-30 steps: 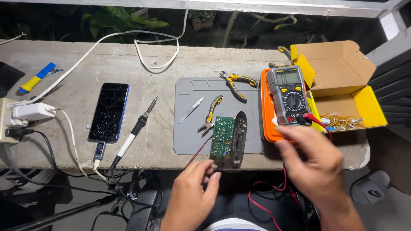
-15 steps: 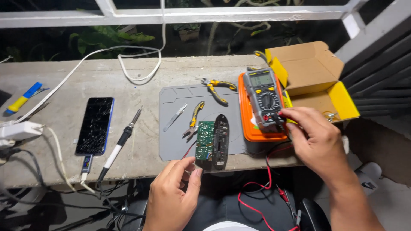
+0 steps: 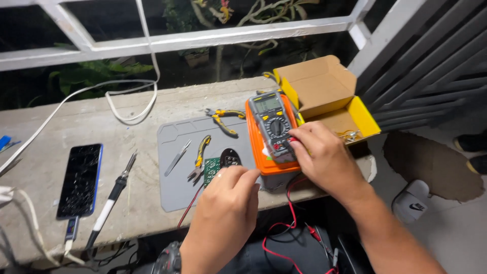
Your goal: The person uses a multimeter to test a green circuit board, touching the probes to various points on the board. They then connect a black cable to a power adapter and plug it into a wall socket. Finally, they adjust the multimeter dial to take a reading.
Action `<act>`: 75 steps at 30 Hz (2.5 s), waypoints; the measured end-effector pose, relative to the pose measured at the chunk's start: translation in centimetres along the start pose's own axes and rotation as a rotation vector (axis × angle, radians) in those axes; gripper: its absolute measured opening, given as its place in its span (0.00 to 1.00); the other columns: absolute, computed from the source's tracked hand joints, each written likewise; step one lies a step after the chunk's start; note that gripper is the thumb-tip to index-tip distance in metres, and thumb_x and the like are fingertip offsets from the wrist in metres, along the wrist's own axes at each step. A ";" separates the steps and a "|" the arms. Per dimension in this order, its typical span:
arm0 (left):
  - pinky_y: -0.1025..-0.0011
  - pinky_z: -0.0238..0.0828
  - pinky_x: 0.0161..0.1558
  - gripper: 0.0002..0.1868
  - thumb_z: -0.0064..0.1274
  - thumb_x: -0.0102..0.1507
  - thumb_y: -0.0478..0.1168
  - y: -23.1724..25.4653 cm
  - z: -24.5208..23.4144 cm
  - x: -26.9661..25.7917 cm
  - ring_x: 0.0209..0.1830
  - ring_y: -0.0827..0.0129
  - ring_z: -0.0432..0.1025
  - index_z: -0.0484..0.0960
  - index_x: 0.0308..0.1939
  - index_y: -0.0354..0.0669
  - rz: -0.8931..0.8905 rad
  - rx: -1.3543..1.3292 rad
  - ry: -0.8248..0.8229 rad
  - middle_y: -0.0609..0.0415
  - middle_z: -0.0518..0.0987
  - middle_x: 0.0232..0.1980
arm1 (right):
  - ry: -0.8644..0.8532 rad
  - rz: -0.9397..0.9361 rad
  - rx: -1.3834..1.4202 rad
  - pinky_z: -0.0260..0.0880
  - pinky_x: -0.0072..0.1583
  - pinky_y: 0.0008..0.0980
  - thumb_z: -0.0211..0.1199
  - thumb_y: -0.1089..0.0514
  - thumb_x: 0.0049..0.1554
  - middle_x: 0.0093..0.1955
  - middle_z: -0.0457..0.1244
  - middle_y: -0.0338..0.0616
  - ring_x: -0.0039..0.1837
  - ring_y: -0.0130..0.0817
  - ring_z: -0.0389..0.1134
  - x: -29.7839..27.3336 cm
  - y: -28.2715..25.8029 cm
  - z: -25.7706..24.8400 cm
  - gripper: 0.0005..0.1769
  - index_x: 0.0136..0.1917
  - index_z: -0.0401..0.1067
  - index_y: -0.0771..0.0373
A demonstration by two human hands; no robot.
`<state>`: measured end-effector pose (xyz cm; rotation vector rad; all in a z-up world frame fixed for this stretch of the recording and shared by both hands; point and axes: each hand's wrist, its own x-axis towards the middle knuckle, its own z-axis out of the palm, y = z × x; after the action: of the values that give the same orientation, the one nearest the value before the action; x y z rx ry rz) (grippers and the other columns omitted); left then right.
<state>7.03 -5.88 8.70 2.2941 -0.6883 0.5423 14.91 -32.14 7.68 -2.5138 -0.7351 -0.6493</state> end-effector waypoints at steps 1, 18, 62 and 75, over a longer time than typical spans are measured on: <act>0.52 0.75 0.49 0.10 0.53 0.72 0.29 0.2 0.2 1.4 0.44 0.43 0.74 0.82 0.57 0.36 0.044 0.019 -0.040 0.41 0.80 0.50 | 0.002 0.031 0.013 0.76 0.65 0.50 0.68 0.64 0.69 0.60 0.71 0.55 0.60 0.52 0.75 0.0 0.1 0.2 0.12 0.64 0.81 0.68; 0.54 0.74 0.51 0.10 0.52 0.60 0.22 -4.0 6.1 10.6 0.42 0.47 0.74 0.82 0.39 0.39 0.346 0.066 -0.166 0.44 0.80 0.46 | 0.029 -0.001 0.020 0.74 0.68 0.47 0.69 0.70 0.65 0.62 0.67 0.55 0.63 0.52 0.71 0.2 -0.4 -0.2 0.09 0.59 0.79 0.69; 0.56 0.74 0.42 0.06 0.55 0.70 0.32 -4.9 5.7 11.7 0.44 0.53 0.72 0.80 0.46 0.50 0.563 0.367 -0.266 0.53 0.77 0.44 | 0.204 0.182 0.139 0.79 0.64 0.41 0.77 0.70 0.60 0.55 0.74 0.49 0.58 0.45 0.78 -1.7 -2.3 0.9 0.13 0.59 0.81 0.68; 0.57 0.72 0.42 0.08 0.53 0.71 0.28 -4.4 5.1 11.1 0.41 0.55 0.69 0.75 0.44 0.48 0.530 0.285 -0.272 0.52 0.77 0.43 | 0.203 0.166 0.150 0.75 0.56 0.40 0.71 0.71 0.65 0.49 0.71 0.46 0.51 0.44 0.74 -1.8 -1.8 1.3 0.07 0.56 0.77 0.64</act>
<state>19.21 -10.30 9.11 2.4707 -1.4567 0.6002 12.89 -30.75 6.16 -2.3008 -0.4777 -0.7475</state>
